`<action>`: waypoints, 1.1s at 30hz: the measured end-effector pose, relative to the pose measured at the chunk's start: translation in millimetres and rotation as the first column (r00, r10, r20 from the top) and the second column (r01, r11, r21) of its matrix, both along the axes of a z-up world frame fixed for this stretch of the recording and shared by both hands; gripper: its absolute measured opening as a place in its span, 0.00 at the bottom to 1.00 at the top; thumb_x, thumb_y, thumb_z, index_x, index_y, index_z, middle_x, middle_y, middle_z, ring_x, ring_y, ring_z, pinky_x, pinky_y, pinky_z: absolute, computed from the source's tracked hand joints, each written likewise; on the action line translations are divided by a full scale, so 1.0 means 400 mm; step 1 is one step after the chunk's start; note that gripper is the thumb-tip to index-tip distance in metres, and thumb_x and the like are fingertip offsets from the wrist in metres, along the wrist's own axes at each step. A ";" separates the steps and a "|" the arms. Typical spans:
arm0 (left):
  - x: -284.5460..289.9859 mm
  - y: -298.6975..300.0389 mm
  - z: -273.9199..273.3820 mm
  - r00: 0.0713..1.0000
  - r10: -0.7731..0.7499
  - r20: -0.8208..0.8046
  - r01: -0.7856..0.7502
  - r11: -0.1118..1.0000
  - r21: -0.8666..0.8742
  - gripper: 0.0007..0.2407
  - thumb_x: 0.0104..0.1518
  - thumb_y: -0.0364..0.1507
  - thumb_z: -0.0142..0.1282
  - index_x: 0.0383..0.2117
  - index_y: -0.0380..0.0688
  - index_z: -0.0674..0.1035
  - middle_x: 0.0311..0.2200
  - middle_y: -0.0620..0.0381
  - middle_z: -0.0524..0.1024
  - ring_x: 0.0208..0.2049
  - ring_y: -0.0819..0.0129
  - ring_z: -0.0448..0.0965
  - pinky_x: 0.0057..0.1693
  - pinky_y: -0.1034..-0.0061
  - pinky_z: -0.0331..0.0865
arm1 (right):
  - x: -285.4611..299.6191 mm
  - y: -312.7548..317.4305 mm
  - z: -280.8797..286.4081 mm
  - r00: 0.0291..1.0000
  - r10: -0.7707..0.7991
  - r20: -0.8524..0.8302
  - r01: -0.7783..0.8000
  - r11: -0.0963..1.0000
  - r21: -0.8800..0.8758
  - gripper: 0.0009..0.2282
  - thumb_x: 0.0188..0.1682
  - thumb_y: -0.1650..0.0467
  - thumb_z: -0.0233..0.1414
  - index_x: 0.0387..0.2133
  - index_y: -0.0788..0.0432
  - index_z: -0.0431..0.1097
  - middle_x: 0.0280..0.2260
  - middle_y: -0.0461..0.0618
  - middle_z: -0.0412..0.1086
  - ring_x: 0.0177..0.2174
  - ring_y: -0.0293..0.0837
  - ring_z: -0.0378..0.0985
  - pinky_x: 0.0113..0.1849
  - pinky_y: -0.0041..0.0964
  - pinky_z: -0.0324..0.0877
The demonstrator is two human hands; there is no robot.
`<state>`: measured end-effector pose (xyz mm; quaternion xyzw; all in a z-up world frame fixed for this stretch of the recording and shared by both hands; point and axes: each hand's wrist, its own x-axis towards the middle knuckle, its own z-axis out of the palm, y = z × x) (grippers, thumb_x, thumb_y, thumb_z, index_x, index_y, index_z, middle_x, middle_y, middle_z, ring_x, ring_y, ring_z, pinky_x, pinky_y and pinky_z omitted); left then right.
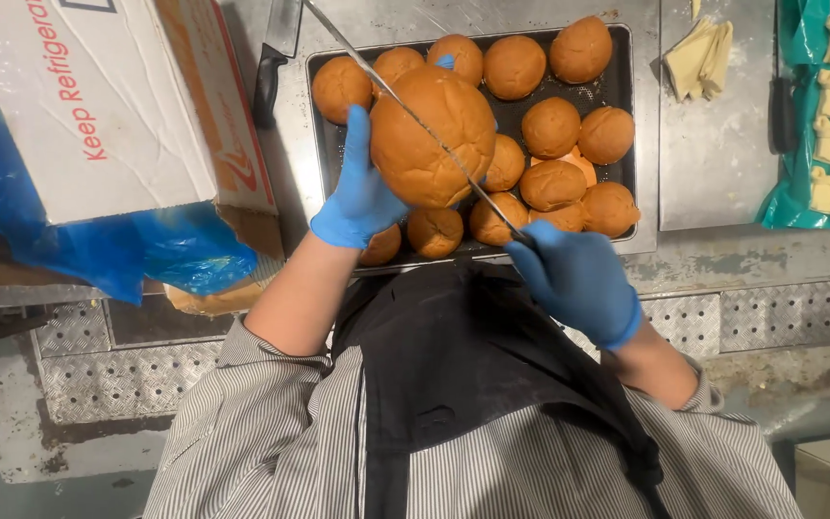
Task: The recorder is using a knife to make cross-shaped incisions on the top of round buns on a baking tray.
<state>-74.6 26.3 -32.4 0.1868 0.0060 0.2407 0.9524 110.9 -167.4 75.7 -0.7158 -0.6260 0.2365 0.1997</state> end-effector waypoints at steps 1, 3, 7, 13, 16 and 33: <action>-0.001 -0.001 0.021 1.000 0.003 0.000 -0.003 1.000 0.005 0.43 0.62 0.60 0.46 0.76 0.40 0.53 0.74 0.43 0.56 0.74 0.47 0.59 0.76 0.50 0.59 | -0.004 -0.012 0.012 1.000 0.003 0.000 -0.003 1.000 0.005 0.08 0.53 0.68 0.56 0.29 0.62 0.70 0.19 0.61 0.71 0.20 0.59 0.75 0.23 0.45 0.65; -0.004 -0.008 0.063 0.999 0.004 -0.054 -0.004 1.000 0.002 0.39 0.60 0.56 0.49 0.73 0.49 0.51 0.72 0.51 0.54 0.72 0.51 0.58 0.73 0.47 0.60 | -0.012 -0.039 0.036 0.993 -0.032 -0.110 0.056 0.973 0.225 0.05 0.54 0.72 0.50 0.38 0.64 0.68 0.23 0.61 0.71 0.24 0.60 0.76 0.25 0.45 0.67; 0.023 -0.028 0.070 0.988 0.043 0.151 -0.037 0.998 -0.046 0.36 0.62 0.54 0.49 0.73 0.52 0.55 0.72 0.54 0.59 0.72 0.51 0.61 0.72 0.40 0.62 | -0.035 -0.031 -0.013 0.989 -0.105 -0.108 0.122 0.979 0.162 0.06 0.54 0.70 0.52 0.34 0.63 0.68 0.19 0.60 0.69 0.20 0.59 0.76 0.24 0.48 0.66; 0.046 -0.070 0.022 0.998 0.066 0.001 -0.065 0.987 -0.147 0.38 0.63 0.55 0.49 0.73 0.46 0.57 0.71 0.49 0.60 0.72 0.50 0.61 0.76 0.50 0.56 | -0.064 -0.020 -0.041 0.989 -0.148 -0.010 0.148 0.969 0.197 0.08 0.56 0.70 0.52 0.30 0.63 0.67 0.21 0.63 0.69 0.23 0.63 0.75 0.25 0.49 0.67; 0.064 -0.093 0.003 0.989 0.123 -0.086 -0.122 0.992 0.021 0.36 0.63 0.54 0.50 0.73 0.48 0.57 0.71 0.51 0.59 0.72 0.53 0.60 0.77 0.51 0.54 | -0.068 -0.002 -0.032 0.989 -0.143 -0.027 0.145 0.952 0.270 0.07 0.57 0.70 0.51 0.31 0.62 0.66 0.23 0.63 0.70 0.25 0.64 0.76 0.26 0.49 0.68; 0.031 -0.134 0.147 0.977 0.211 0.028 -0.209 0.976 -0.063 0.34 0.66 0.53 0.47 0.76 0.56 0.52 0.74 0.56 0.54 0.75 0.56 0.54 0.79 0.51 0.49 | -0.045 -0.060 -0.129 0.992 -0.125 -0.009 0.126 0.992 0.029 0.07 0.53 0.68 0.53 0.31 0.60 0.70 0.20 0.60 0.71 0.22 0.60 0.77 0.25 0.49 0.69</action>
